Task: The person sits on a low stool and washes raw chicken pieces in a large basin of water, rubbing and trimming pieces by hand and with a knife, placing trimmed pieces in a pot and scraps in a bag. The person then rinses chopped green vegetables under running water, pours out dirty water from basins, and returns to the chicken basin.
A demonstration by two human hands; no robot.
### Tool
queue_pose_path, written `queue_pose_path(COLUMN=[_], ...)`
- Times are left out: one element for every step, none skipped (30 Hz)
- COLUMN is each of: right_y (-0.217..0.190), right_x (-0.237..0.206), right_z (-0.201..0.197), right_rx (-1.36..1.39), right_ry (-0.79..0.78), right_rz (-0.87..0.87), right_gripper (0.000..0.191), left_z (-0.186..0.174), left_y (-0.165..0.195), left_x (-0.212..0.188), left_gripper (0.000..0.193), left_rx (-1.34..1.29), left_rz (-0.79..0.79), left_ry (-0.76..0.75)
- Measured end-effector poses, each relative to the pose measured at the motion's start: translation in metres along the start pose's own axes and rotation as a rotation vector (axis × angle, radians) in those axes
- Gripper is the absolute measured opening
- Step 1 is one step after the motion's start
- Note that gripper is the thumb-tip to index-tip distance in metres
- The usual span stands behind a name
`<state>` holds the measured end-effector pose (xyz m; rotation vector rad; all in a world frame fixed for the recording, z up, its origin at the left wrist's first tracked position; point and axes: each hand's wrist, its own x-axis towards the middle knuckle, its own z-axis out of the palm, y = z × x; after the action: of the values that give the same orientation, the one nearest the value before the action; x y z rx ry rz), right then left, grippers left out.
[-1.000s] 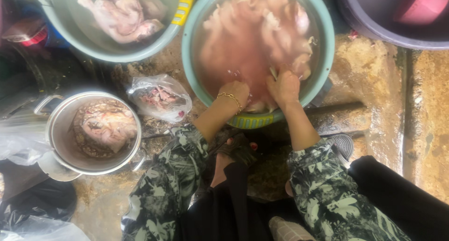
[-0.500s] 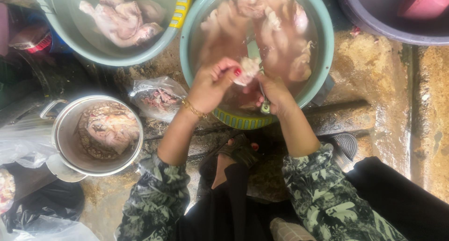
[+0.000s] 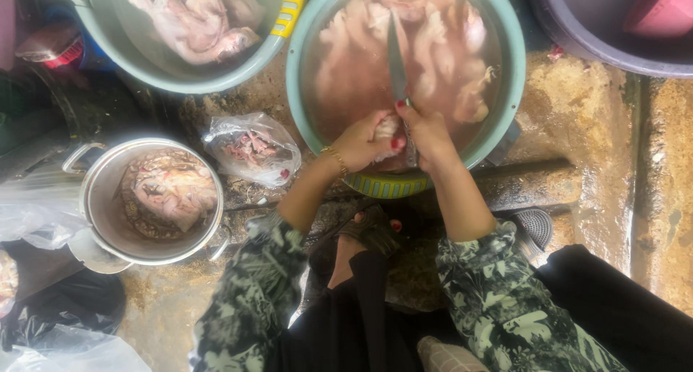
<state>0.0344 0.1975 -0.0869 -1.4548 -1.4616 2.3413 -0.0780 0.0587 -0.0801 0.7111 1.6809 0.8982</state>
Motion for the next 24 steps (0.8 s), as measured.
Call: queue_pose_path(right_y=[-0.001, -0.002, -0.003, -0.005, -0.005, -0.005, -0.004, -0.003, -0.002, 0.000, 0.002, 0.003, 0.003, 0.004, 0.004, 0.004, 0.004, 0.005, 0.005, 0.006, 0.006, 0.006, 0.006, 0.004], right_x=[0.001, 0.000, -0.001, -0.002, -0.004, -0.007, -0.009, -0.012, -0.014, -0.016, -0.017, -0.018, -0.018, -0.018, -0.017, -0.017, -0.017, -0.017, -0.017, -0.017, -0.018, -0.019, -0.021, -0.022], right_z=[0.000, -0.003, -0.006, -0.008, -0.009, -0.009, -0.008, -0.006, -0.004, -0.001, 0.001, 0.002, 0.003, 0.003, 0.002, 0.002, 0.001, 0.001, 0.002, 0.003, 0.005, 0.007, 0.008, 0.009], right_rx=[-0.208, -0.442, -0.678, -0.914, -0.825, -0.735, -0.644, -0.551, -0.457, -0.363, -0.387, -0.410, -0.434, -0.407, -0.380, -0.354, -0.346, -0.338, -0.332, -0.263, -0.193, -0.124, -0.140, -0.156], right_ry=[0.084, 0.143, 0.198, 0.248, 0.181, 0.114, 0.049, -0.016, -0.082, -0.150, -0.143, -0.136, -0.129, -0.142, -0.155, -0.166, -0.178, -0.189, -0.202, -0.239, -0.278, -0.318, -0.322, -0.325], right_rz=[-0.033, -0.140, -0.246, -0.354, -0.405, -0.454, -0.503, -0.554, -0.600, -0.642, -0.600, -0.562, -0.525, -0.487, -0.449, -0.410, -0.384, -0.359, -0.335, -0.335, -0.334, -0.330, -0.281, -0.232], right_gripper=[0.030, 0.029, 0.029, 0.030, 0.031, 0.034, 0.036, 0.040, 0.043, 0.047, 0.046, 0.045, 0.044, 0.043, 0.042, 0.041, 0.041, 0.042, 0.043, 0.044, 0.045, 0.046, 0.043, 0.041], left_z=[0.003, 0.007, 0.009, 0.009, 0.008, 0.007, 0.004, 0.000, -0.002, -0.003, -0.003, -0.003, -0.002, -0.001, 0.001, 0.003, 0.005, 0.007, 0.009, 0.010, 0.011, 0.013, 0.014, 0.014], left_y=[-0.007, -0.013, -0.018, -0.022, -0.025, -0.028, -0.030, -0.032, -0.033, -0.034, -0.034, -0.034, -0.034, -0.033, -0.033, -0.032, -0.031, -0.029, -0.026, -0.023, -0.020, -0.016, -0.013, -0.010], left_x=[0.008, 0.015, 0.021, 0.025, 0.029, 0.031, 0.030, 0.028, 0.026, 0.026, 0.025, 0.024, 0.025, 0.025, 0.024, 0.024, 0.023, 0.023, 0.024, 0.024, 0.024, 0.023, 0.022, 0.021], left_gripper=[0.058, 0.053, 0.049, 0.050, 0.052, 0.054, 0.053, 0.052, 0.053, 0.048, 0.043, 0.039, 0.033, 0.030, 0.029, 0.031, 0.035, 0.040, 0.042, 0.044, 0.046, 0.048, 0.051, 0.053], left_rx=[0.050, 0.099, 0.146, -0.097, -0.339, -0.580, -0.668, -0.753, -0.837, -0.813, -0.786, -0.758, -0.729, -0.700, -0.671, -0.593, -0.516, -0.438, -0.377, -0.315, -0.252, -0.238, -0.222, -0.207], left_rz=[-0.022, -0.045, -0.069, -0.124, -0.178, -0.231, -0.135, -0.037, 0.059, 0.040, 0.022, 0.008, -0.022, -0.055, -0.090, -0.068, -0.046, -0.024, -0.030, -0.035, -0.042, -0.056, -0.071, -0.085], left_ry=[0.078, 0.156, 0.234, 0.194, 0.153, 0.111, 0.051, -0.011, -0.072, -0.013, 0.046, 0.104, 0.171, 0.239, 0.305, 0.376, 0.445, 0.514, 0.561, 0.609, 0.657, 0.652, 0.647, 0.640])
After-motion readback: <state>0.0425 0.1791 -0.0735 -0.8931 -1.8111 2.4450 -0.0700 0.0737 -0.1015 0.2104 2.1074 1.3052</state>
